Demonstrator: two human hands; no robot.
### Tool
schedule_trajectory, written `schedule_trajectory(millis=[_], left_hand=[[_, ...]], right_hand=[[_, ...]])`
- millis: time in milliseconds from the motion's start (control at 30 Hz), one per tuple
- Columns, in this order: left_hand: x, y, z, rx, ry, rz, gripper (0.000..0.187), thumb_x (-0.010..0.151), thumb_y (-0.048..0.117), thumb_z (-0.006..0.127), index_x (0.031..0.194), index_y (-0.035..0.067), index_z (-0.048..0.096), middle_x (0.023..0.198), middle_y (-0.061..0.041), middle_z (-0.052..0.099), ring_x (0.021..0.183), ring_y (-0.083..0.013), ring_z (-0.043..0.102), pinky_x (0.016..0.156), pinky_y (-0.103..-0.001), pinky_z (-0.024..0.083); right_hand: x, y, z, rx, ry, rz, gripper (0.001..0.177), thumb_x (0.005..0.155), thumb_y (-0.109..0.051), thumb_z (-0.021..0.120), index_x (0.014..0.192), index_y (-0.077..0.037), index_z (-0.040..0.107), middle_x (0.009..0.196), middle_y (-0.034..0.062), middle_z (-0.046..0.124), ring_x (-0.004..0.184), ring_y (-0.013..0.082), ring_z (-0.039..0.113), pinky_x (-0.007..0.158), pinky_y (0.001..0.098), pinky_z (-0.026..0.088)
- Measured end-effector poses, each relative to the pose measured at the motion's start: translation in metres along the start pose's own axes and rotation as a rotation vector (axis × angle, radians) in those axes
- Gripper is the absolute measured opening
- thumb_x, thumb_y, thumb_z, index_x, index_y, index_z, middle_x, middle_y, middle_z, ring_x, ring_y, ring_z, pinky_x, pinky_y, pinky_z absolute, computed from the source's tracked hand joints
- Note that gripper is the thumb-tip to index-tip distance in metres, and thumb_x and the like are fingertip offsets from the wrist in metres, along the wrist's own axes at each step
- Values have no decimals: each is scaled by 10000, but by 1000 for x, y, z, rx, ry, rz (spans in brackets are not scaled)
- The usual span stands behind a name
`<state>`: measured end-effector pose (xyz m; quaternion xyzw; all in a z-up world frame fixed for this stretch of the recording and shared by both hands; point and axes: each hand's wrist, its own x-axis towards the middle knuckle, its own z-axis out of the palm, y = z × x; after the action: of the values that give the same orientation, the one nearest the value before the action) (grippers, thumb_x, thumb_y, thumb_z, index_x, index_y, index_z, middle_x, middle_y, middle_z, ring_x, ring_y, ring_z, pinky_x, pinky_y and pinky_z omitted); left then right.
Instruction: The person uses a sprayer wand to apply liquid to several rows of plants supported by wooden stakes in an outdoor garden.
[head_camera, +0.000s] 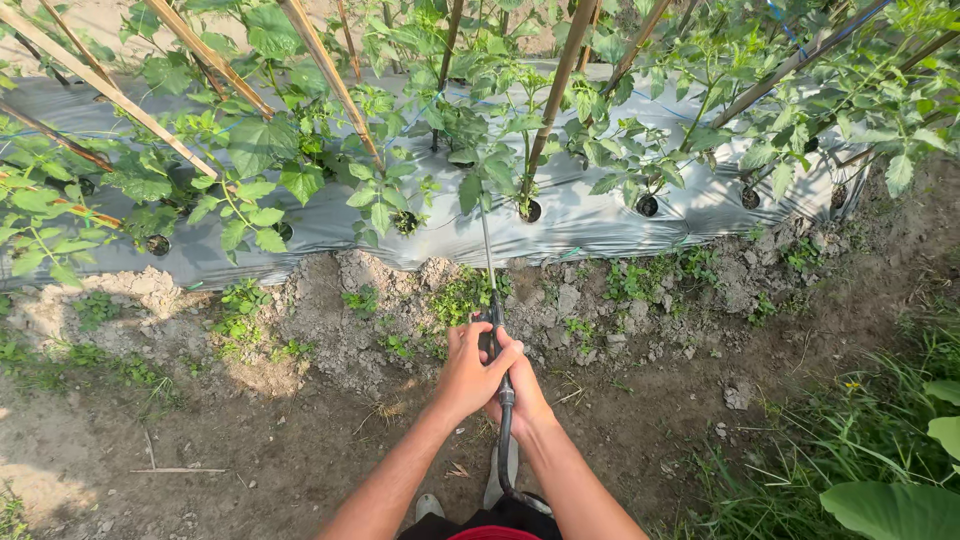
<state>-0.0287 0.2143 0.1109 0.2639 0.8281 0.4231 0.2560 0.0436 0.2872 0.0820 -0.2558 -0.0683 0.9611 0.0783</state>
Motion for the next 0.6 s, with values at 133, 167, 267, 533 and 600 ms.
schedule_trajectory(millis=[133,167,267,533,600], left_hand=[[5,22,22,-89,-14,16,701,825,555,734,1291,77,520,1274,-130,428,897,-251,669,778,-410,601],[7,25,27,-90,-13,13,701,825,555,734,1291,77,520,1274,-130,428,897,-251,669,778,-410,601],[21,33,35,-65,-13,9,726,830,562,731,1321,78,504,1269,-131,424,903,-236,675,800,-405,595],[37,45,53,-97,-3,36,670,867,533,720,1334,94,527,1291,-120,436,945,-229,650,836,-397,586],[37,48,59,-110,22,58,657,874,517,724,1333,91,527,1301,-120,437,935,-223,651,820,-396,590]], right_hand=[[-9,-30,-2,-30,90,-60,324,986,-441,597,1056,-131,656,797,9,669,693,143,657,646,318,571],[-12,-36,-4,-24,113,-51,324,990,-444,597,1045,-128,647,801,16,672,691,149,659,649,321,572],[-8,-56,-6,7,41,36,330,972,-460,599,1012,-134,633,773,9,659,676,150,660,643,325,581],[-3,-83,-8,-74,-19,-23,333,1003,-461,580,1038,-134,635,773,-10,635,676,122,637,617,300,561],[-4,-89,-10,-70,-5,-22,340,1004,-466,568,1035,-133,631,773,-7,627,683,125,634,615,292,557]])
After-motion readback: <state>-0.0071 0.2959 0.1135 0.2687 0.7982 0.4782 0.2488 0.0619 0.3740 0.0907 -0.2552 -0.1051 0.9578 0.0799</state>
